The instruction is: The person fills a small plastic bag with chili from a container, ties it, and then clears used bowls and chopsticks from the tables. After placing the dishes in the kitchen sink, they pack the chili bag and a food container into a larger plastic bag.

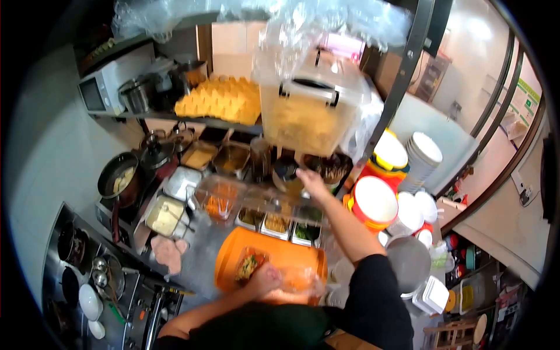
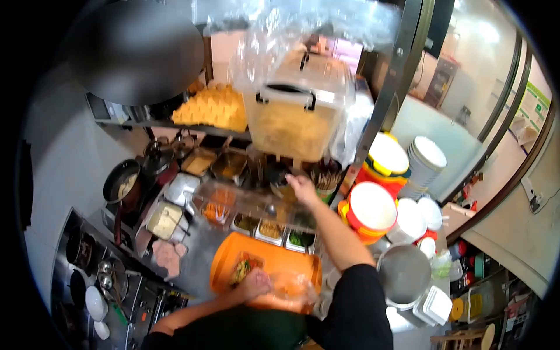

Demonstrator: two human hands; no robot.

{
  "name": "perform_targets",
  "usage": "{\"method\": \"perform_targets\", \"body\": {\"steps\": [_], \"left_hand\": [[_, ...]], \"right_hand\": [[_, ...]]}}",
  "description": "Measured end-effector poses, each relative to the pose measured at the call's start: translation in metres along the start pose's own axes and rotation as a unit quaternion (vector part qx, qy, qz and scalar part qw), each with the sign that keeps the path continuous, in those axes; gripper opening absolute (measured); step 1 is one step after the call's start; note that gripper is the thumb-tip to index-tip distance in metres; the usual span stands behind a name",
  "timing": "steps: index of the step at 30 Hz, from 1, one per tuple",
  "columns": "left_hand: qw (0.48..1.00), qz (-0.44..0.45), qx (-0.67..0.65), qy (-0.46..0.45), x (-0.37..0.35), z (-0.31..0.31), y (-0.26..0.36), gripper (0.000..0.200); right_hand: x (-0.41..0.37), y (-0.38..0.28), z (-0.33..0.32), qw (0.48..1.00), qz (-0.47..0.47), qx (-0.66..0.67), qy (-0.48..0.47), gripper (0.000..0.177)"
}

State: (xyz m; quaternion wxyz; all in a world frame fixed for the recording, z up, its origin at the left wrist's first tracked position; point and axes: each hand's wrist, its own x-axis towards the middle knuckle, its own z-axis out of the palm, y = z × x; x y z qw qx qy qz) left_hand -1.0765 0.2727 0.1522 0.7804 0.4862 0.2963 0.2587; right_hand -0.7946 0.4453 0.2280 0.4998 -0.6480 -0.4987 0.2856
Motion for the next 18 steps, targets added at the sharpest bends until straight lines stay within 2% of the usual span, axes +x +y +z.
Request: {"method": "perform_targets", "body": {"steps": [1,2,3,4,5,7,8,10,12,13,14,16,18], "left_hand": [[0.997,-0.034,0.063,0.006,0.005,-0.008,-0.007,0.028],[0.998,-0.012,0.054,-0.023,0.005,-0.011,-0.007,0.019],[0.995,-0.047,0.04,-0.085,-0.003,0.001,0.028,0.009],[0.993,-0.029,0.089,-0.065,-0.005,0.002,0.024,0.012],[0.995,-0.043,0.085,-0.029,-0.005,0.001,0.016,0.016],[0.997,-0.057,0.045,0.005,-0.008,0.01,0.023,0.015],[0.997,-0.069,0.038,0.002,-0.012,0.015,0.027,0.015],[0.99,-0.129,0.045,0.023,-0.014,0.02,0.038,0.012],[0.99,-0.136,0.045,0.007,-0.019,0.022,0.038,0.012],[0.99,-0.134,0.053,-0.001,-0.02,0.022,0.038,0.011],[0.989,-0.133,0.061,-0.01,-0.022,0.022,0.038,0.011],[0.985,-0.159,0.053,-0.022,-0.029,0.022,0.038,0.015],[0.982,-0.16,0.094,-0.036,-0.037,0.022,0.04,0.024]], "right_hand": [[-0.011,-0.014,-0.01,0.999,-0.023,-0.022,-0.011,0.037],[-0.024,-0.032,-0.024,0.995,-0.091,-0.032,-0.025,0.031],[-0.047,-0.068,-0.039,0.986,-0.152,-0.073,-0.014,0.026],[-0.071,-0.1,-0.053,0.991,-0.116,-0.044,-0.042,0.026],[-0.09,-0.123,-0.065,0.995,-0.073,-0.034,-0.049,0.027],[-0.131,-0.164,-0.085,0.996,-0.048,-0.019,-0.079,0.033],[-0.143,-0.166,-0.096,0.992,-0.065,-0.037,-0.105,0.035],[-0.183,-0.192,-0.107,0.978,0.04,-0.15,-0.141,0.025],[-0.21,-0.176,-0.111,0.969,0.045,-0.186,-0.156,0.03],[-0.225,-0.179,-0.109,0.963,0.078,-0.182,-0.184,0.03],[-0.239,-0.164,-0.108,0.963,0.089,-0.193,-0.166,0.03],[-0.262,-0.165,-0.099,0.927,0.121,-0.302,-0.186,0.022],[-0.277,-0.162,-0.09,0.91,0.069,-0.371,-0.172,0.023]]}}
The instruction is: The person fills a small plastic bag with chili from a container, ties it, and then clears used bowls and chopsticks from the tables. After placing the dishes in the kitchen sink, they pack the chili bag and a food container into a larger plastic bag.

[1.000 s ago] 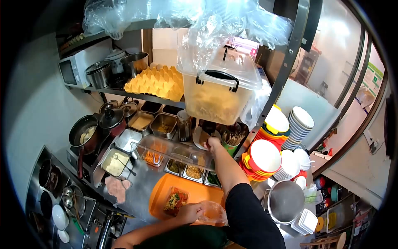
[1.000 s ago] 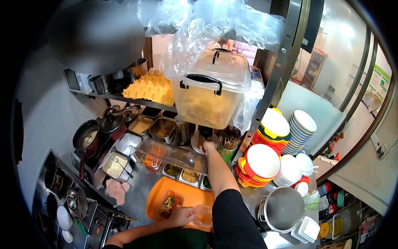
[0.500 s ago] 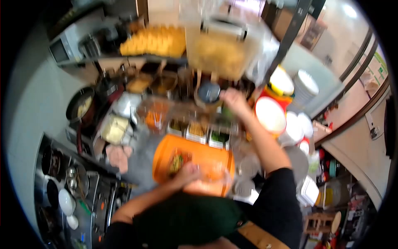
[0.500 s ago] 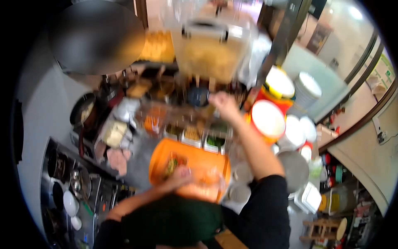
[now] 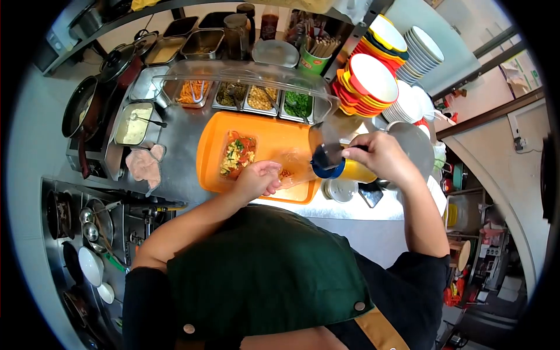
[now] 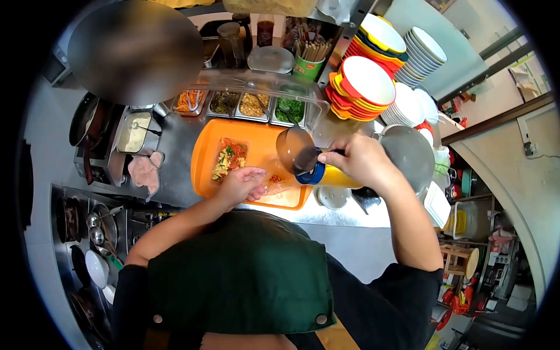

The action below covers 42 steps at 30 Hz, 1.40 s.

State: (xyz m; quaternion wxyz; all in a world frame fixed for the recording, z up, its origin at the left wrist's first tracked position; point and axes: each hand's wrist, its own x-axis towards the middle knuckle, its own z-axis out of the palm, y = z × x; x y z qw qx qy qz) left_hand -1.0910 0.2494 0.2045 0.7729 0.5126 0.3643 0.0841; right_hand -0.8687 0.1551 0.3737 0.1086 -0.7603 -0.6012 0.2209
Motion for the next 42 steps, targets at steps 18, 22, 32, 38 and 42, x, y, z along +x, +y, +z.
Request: {"method": "perform_targets", "body": {"steps": [18,22,32,38,42], "left_hand": [[0.997,-0.011,0.074,-0.026,-0.016,0.005,-0.006,0.056],[0.997,0.001,0.076,-0.022,-0.014,0.004,-0.011,0.05],[0.998,-0.013,0.062,-0.014,-0.017,0.005,-0.009,0.049],[0.998,-0.022,0.063,-0.013,-0.018,0.005,-0.01,0.061],[0.997,-0.013,0.075,-0.01,-0.017,0.004,-0.01,0.064]], "right_hand": [[0.011,0.0,0.05,0.976,0.003,-0.213,-0.045,0.038],[0.013,0.0,0.056,0.972,-0.008,-0.234,-0.038,0.039],[0.014,-0.005,0.056,0.969,-0.015,-0.245,-0.027,0.039],[0.011,-0.005,0.048,0.974,-0.016,-0.225,-0.017,0.038],[0.011,0.008,0.037,0.992,-0.023,-0.122,0.006,0.037]]}}
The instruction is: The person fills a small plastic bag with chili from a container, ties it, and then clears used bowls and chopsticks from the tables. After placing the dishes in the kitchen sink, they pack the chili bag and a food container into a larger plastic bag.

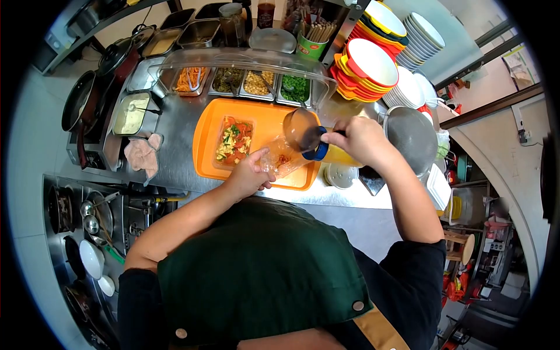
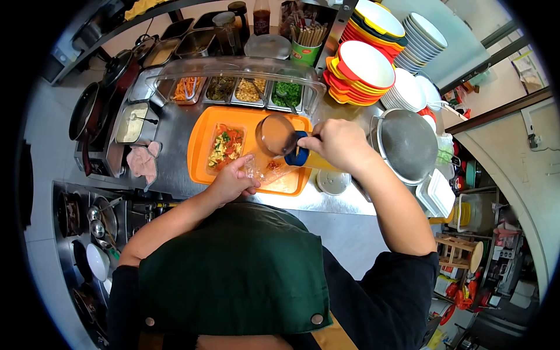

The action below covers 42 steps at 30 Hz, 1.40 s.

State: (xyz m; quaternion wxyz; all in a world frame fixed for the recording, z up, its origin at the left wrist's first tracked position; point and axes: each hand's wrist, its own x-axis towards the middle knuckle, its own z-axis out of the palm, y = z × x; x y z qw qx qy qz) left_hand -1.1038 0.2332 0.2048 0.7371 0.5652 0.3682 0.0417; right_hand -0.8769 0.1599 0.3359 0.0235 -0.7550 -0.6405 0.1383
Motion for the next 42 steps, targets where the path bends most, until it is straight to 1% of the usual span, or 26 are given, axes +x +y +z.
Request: {"method": "perform_targets", "body": {"steps": [2,3,6,8,9,10,13,14,16,17,19,20,22,24,26,28,29,31,32,34,36,37,38,40,41,42], "left_hand": [[1.0,0.006,0.008,-0.002,0.0,-0.001,0.0,0.065],[0.998,0.019,0.051,-0.027,-0.002,-0.002,0.0,0.066],[0.988,0.034,0.117,-0.091,-0.009,-0.002,0.008,0.067],[0.981,0.036,0.139,-0.13,-0.01,-0.003,0.011,0.068],[0.975,0.047,0.169,-0.138,-0.01,-0.005,0.011,0.067],[0.967,0.058,0.199,-0.146,-0.01,-0.007,0.011,0.066],[0.956,0.073,0.262,-0.115,-0.012,-0.01,0.016,0.065],[0.956,0.073,0.262,-0.111,-0.012,-0.011,0.015,0.065],[0.968,0.102,0.223,-0.043,-0.009,-0.012,0.011,0.062],[0.968,0.107,0.225,-0.036,-0.001,-0.015,0.0,0.062],[0.97,0.199,0.14,-0.002,0.02,-0.027,-0.026,0.06],[0.969,0.203,0.14,0.006,0.017,-0.027,-0.016,0.06],[0.98,0.142,0.14,0.009,0.003,-0.023,0.012,0.059],[0.985,0.137,0.107,0.017,0.002,-0.021,0.021,0.059],[0.99,0.09,0.108,-0.011,0.004,-0.023,0.028,0.059],[0.989,0.102,0.107,0.008,0.007,-0.024,0.025,0.059],[0.99,0.11,0.087,0.008,0.009,-0.024,0.022,0.058],[0.992,0.108,0.061,0.009,0.012,-0.025,0.018,0.057],[0.991,0.118,0.068,0.018,0.012,-0.026,0.017,0.057],[0.991,0.112,0.067,0.022,0.008,-0.026,0.017,0.056],[0.983,0.114,0.146,0.003,0.006,-0.026,0.026,0.054],[0.976,0.112,0.186,0.003,0.004,-0.025,0.03,0.052],[0.976,0.112,0.187,0.001,0.005,-0.024,0.025,0.052],[0.945,0.187,0.266,0.03,0.008,-0.026,0.015,0.047],[0.944,0.187,0.269,0.029,0.005,-0.026,0.016,0.047],[0.959,0.158,0.233,0.04,0.003,-0.025,0.018,0.047]], "right_hand": [[0.002,0.014,-0.004,0.998,0.028,0.055,-0.01,0.037],[0.004,0.024,-0.004,0.984,0.058,0.166,-0.021,0.037],[0.01,0.044,-0.005,0.914,0.084,0.396,-0.015,0.034],[0.016,0.047,-0.007,0.834,0.089,0.543,0.034,0.034],[0.015,0.042,-0.025,0.834,0.143,0.532,0.027,0.034],[0.019,0.048,-0.031,0.825,0.13,0.549,0.025,0.035],[0.037,0.043,-0.051,0.746,0.1,0.652,0.09,0.034],[0.044,0.032,-0.055,0.742,0.089,0.65,0.135,0.029],[0.075,0.048,-0.046,0.761,-0.04,0.634,0.128,0.019],[0.089,0.043,-0.041,0.743,-0.054,0.645,0.168,0.012],[0.125,0.04,-0.028,0.772,-0.108,0.59,0.209,0.015],[0.145,0.035,-0.018,0.779,-0.13,0.566,0.237,0.016],[0.189,0.037,0.001,0.84,-0.149,0.443,0.275,0.017],[0.231,0.032,0.02,0.845,-0.149,0.414,0.306,0.018],[0.269,0.028,0.035,0.847,-0.088,0.394,0.346,0.024],[0.304,0.028,0.046,0.863,-0.008,0.342,0.373,0.027],[0.324,0.033,0.053,0.864,-0.008,0.344,0.369,0.027],[0.369,0.05,0.079,0.876,0.105,0.3,0.362,0.036],[0.4,0.068,0.1,0.885,0.125,0.275,0.354,0.034],[0.409,0.08,0.106,0.892,0.159,0.351,0.237,0.028],[0.409,0.083,0.107,0.782,0.234,0.56,0.14,0.027],[0.402,0.087,0.103,0.759,0.223,0.604,0.1,0.025],[0.388,0.08,0.091,0.758,0.224,0.604,0.101,0.025],[0.348,0.057,0.063,0.776,0.247,0.573,0.089,0.027],[0.338,0.056,0.062,0.871,0.15,0.381,0.27,0.025],[0.325,0.055,0.062,0.889,0.042,0.154,0.428,0.024]]}}
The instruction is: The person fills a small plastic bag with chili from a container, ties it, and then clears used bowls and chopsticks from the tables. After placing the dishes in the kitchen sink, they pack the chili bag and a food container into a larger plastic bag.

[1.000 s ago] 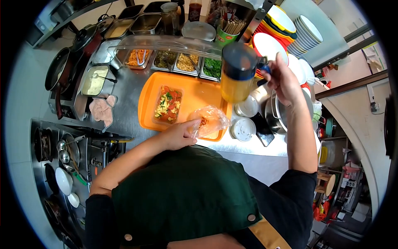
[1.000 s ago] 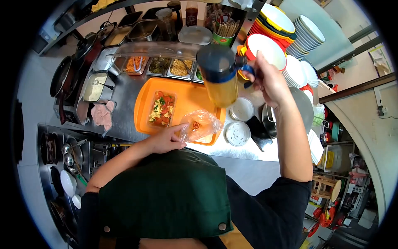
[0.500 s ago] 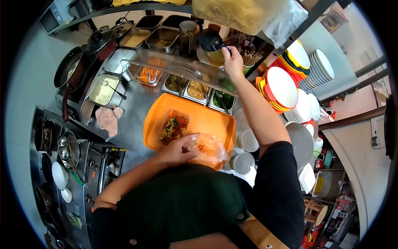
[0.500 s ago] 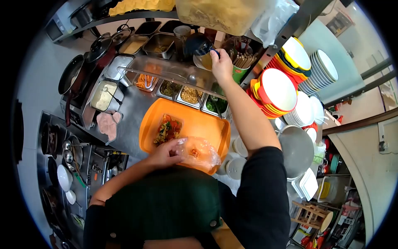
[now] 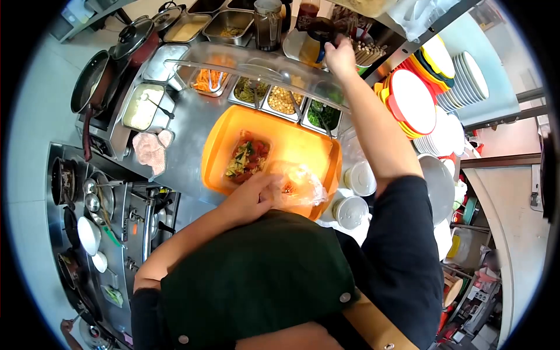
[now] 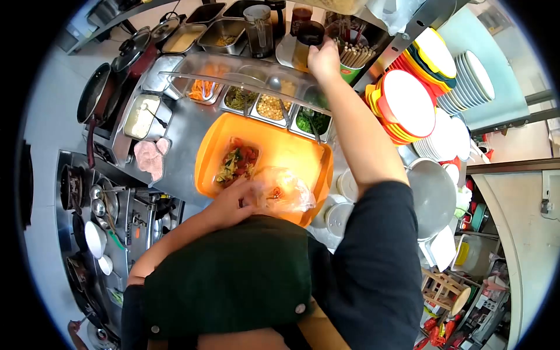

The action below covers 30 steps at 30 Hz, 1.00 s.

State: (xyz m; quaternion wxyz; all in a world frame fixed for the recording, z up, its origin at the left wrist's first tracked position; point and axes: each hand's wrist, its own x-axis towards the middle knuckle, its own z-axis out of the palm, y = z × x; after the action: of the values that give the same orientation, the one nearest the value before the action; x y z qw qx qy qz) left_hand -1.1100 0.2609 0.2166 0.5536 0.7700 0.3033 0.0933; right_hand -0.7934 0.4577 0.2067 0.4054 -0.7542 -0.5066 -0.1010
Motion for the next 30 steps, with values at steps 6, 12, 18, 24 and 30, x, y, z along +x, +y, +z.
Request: {"method": "perform_targets", "body": {"steps": [6,12,18,24,30], "left_hand": [[0.99,0.006,-0.108,0.088,0.005,0.014,-0.044,0.053],[0.916,-0.234,-0.323,0.036,0.011,0.02,-0.021,0.041],[0.89,-0.155,-0.428,-0.018,0.003,0.001,0.012,0.024],[0.934,-0.059,-0.326,-0.137,-0.062,-0.053,0.103,0.042],[0.905,-0.196,-0.377,0.015,-0.131,-0.065,0.189,0.017]], "right_hand": [[-0.187,-0.08,-0.169,0.931,-0.171,0.081,-0.311,0.048],[-0.267,-0.058,-0.169,0.854,0.135,-0.091,-0.495,0.049],[-0.285,-0.05,-0.2,0.617,0.521,0.504,-0.306,0.031],[-0.257,-0.111,-0.309,0.597,0.355,0.67,-0.261,0.026],[-0.245,-0.155,-0.356,0.524,0.151,0.789,-0.284,0.024]]}}
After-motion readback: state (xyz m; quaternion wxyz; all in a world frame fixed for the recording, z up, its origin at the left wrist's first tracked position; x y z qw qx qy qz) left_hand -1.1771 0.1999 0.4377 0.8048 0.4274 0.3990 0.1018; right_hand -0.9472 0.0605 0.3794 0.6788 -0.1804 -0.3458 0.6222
